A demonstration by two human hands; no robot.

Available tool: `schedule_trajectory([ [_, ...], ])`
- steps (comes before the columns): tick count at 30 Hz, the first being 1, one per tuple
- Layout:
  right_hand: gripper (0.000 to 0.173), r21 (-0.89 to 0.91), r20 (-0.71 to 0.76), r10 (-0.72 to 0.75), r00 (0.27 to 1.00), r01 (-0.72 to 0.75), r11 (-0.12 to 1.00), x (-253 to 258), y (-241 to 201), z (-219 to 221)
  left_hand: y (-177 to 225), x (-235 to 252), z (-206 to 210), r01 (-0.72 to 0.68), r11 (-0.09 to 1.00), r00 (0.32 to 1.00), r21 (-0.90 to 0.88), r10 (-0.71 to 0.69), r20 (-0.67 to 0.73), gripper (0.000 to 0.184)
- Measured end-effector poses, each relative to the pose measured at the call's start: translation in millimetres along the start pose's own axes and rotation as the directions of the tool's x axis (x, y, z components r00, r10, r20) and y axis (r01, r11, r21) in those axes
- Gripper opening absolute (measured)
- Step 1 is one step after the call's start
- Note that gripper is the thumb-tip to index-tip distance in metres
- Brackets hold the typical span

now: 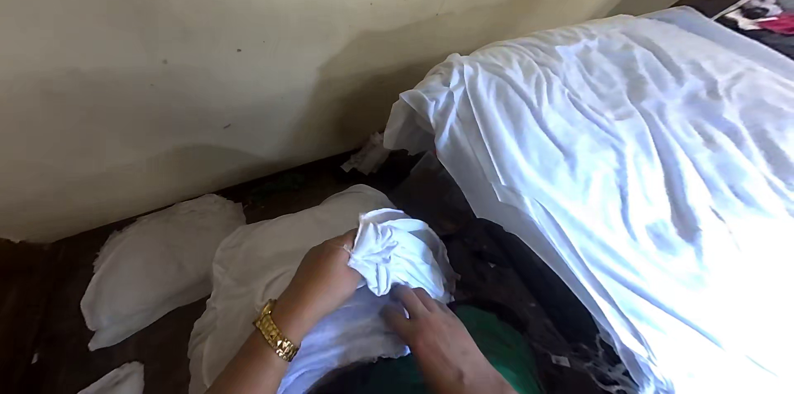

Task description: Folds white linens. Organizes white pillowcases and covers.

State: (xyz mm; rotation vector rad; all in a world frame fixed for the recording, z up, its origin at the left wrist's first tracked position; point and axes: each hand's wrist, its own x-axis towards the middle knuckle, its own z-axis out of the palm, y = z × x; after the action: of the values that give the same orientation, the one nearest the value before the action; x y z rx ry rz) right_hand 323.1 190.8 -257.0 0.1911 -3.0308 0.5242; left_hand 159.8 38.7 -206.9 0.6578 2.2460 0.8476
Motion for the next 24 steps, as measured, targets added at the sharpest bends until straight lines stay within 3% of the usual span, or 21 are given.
schedule_trajectory([
  [2,0.029,-0.015,0.073,0.08,0.994,-0.079,0.997,-1,4,6,-3,-1,6,-0.012,1.0,1.0,-0.011,0.012,0.021,0.042],
  [5,0.007,0.051,-0.14,0.144,0.98,-0.138,0.989,8,11,-4,-7,-7,26,-0.05,0.999,0.994,-0.004,0.05,0.096,0.059],
  [7,0.008,0.128,-0.251,0.181,0.951,-0.153,0.98,18,8,-18,-6,-12,39,-0.056,0.995,0.986,0.085,0.042,0.161,0.074],
  [10,0.009,0.134,-0.329,0.141,0.934,-0.102,0.986,18,1,-15,4,-9,26,0.009,0.994,0.996,0.108,-0.018,0.087,0.047],
  [12,0.012,0.134,-0.23,0.052,0.972,-0.021,0.991,9,-3,-8,8,-3,9,0.046,0.998,0.999,0.052,-0.045,-0.008,0.04],
  [14,0.017,0.112,0.054,-0.015,0.998,0.009,0.994,-2,-6,-5,5,-3,0,0.048,0.999,0.998,0.014,-0.047,-0.046,0.041],
  [16,0.018,0.08,0.256,0.034,0.966,-0.056,0.995,-4,-4,-2,-1,-5,1,0.027,1.0,0.999,-0.002,-0.027,-0.026,0.044],
  [17,0.014,0.085,0.249,0.06,0.967,-0.084,0.993,-4,-1,-4,-3,-7,4,0.014,1.0,1.0,0.007,-0.014,0.015,0.046],
  [21,0.011,0.096,-0.157,0.111,0.981,-0.097,0.991,12,5,-19,-4,-20,34,-0.08,0.989,0.975,0.122,0.052,0.216,0.077],
  [22,0.012,0.077,-0.22,0.107,0.97,-0.092,0.993,15,4,-18,-3,-21,38,-0.059,0.986,0.974,0.154,0.023,0.224,0.079],
  [24,0.01,0.072,-0.278,0.096,0.956,-0.08,0.994,14,1,-11,0,-18,31,0.021,0.993,0.994,0.119,-0.034,0.106,0.059],
])
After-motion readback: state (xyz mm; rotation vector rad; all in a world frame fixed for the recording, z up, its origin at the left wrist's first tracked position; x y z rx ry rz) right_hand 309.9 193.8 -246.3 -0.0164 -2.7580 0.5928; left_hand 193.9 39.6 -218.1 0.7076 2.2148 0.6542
